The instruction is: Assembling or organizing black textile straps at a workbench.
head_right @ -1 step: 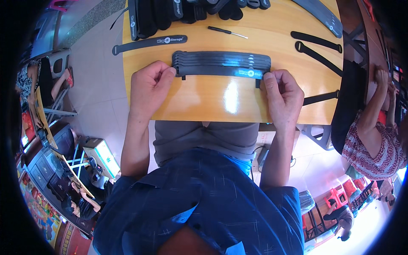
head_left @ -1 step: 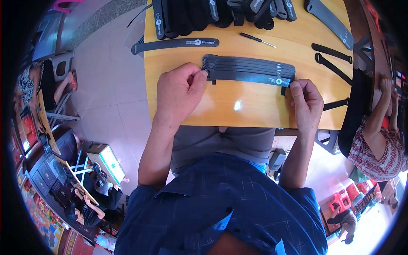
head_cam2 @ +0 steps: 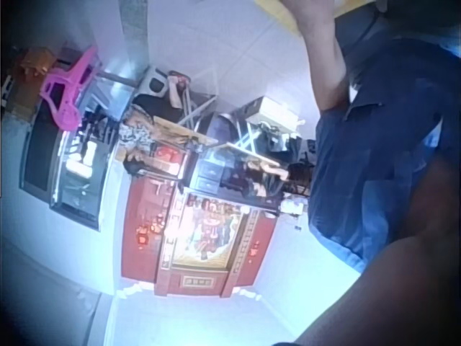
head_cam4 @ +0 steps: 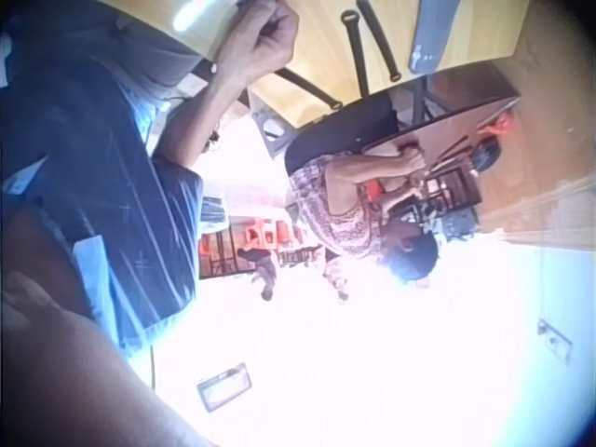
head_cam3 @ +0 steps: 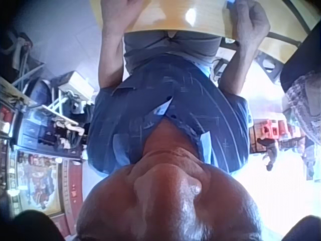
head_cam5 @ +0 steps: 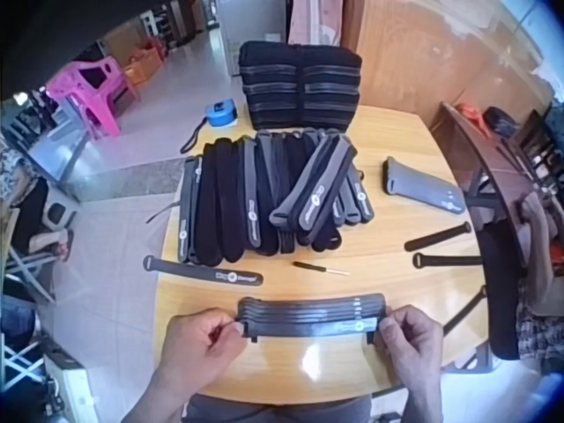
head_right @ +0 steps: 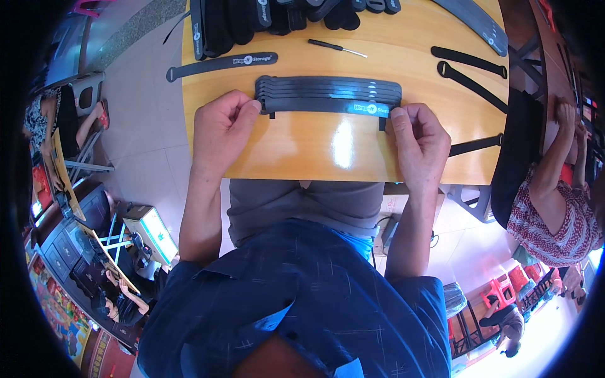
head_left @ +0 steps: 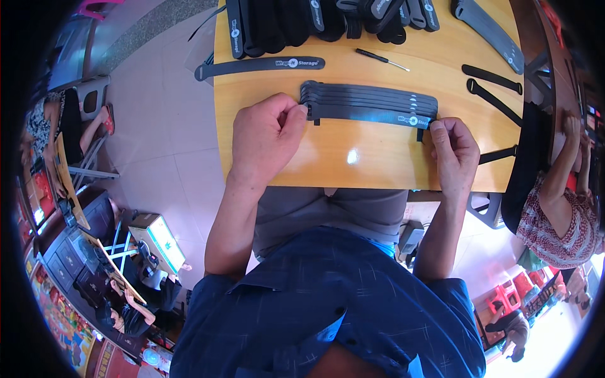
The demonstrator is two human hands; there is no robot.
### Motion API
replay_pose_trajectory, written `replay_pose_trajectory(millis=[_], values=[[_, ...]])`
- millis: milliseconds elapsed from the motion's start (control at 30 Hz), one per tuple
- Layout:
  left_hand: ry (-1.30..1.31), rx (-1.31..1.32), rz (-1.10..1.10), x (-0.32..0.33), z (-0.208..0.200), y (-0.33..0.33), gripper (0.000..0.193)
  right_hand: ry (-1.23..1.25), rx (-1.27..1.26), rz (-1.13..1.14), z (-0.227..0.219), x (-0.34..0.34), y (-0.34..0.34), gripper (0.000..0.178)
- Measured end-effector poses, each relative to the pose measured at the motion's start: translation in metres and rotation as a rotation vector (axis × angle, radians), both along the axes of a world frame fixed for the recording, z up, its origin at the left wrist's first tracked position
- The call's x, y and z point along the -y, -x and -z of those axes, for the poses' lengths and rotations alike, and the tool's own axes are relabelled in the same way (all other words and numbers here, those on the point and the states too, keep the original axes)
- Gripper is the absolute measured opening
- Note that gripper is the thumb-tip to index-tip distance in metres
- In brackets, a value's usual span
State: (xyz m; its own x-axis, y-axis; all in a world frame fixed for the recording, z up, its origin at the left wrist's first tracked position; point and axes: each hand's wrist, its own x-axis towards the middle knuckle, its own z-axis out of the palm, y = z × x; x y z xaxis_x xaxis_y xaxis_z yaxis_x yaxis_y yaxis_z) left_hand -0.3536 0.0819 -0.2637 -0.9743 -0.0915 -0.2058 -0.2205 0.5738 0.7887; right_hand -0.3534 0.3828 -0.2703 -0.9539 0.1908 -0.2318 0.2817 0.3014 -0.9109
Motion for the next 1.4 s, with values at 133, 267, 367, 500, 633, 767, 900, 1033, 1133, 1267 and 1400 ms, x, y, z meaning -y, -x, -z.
replay_pose_trajectory(millis=[133,267,367,500,633,767,900,1033,1133,1267,1400], values=[[0.042,0.019,-0.006,-0.002,-0.003,0.001,0.017,-0.044,0.000,0.013,0.004,-0.001,-0.001,0.016],[0.034,0.049,-0.021,-0.004,-0.007,0.000,0.017,-0.121,-0.021,-0.002,0.002,0.003,0.000,0.017],[0.051,0.004,-0.001,-0.003,-0.003,0.000,0.017,-0.131,-0.024,0.013,0.000,0.005,0.000,0.017],[0.060,0.000,-0.002,-0.005,-0.004,0.000,0.017,-0.189,-0.052,0.001,0.001,0.005,0.000,0.017],[0.094,0.001,0.001,-0.006,-0.005,0.000,0.017,-0.219,-0.049,0.005,0.001,0.005,0.001,0.017],[0.092,0.007,0.003,-0.005,-0.005,0.001,0.017,-0.236,-0.056,0.000,0.001,0.006,0.001,0.017],[0.098,0.012,0.008,-0.005,-0.005,0.001,0.017,-0.243,-0.061,0.002,0.000,0.008,0.002,0.017],[0.102,0.011,0.009,-0.005,-0.005,0.001,0.017,-0.264,-0.067,0.013,0.002,0.009,0.002,0.017],[0.109,0.006,0.007,-0.007,-0.004,0.002,0.017,-0.257,-0.077,0.032,0.006,0.009,0.001,0.017],[0.096,-0.007,-0.030,-0.008,-0.004,0.000,0.018,-0.236,-0.082,0.038,0.003,0.012,0.001,0.016],[0.098,-0.005,-0.037,-0.008,-0.002,0.000,0.018,-0.242,-0.089,0.041,0.002,0.012,0.002,0.016]])
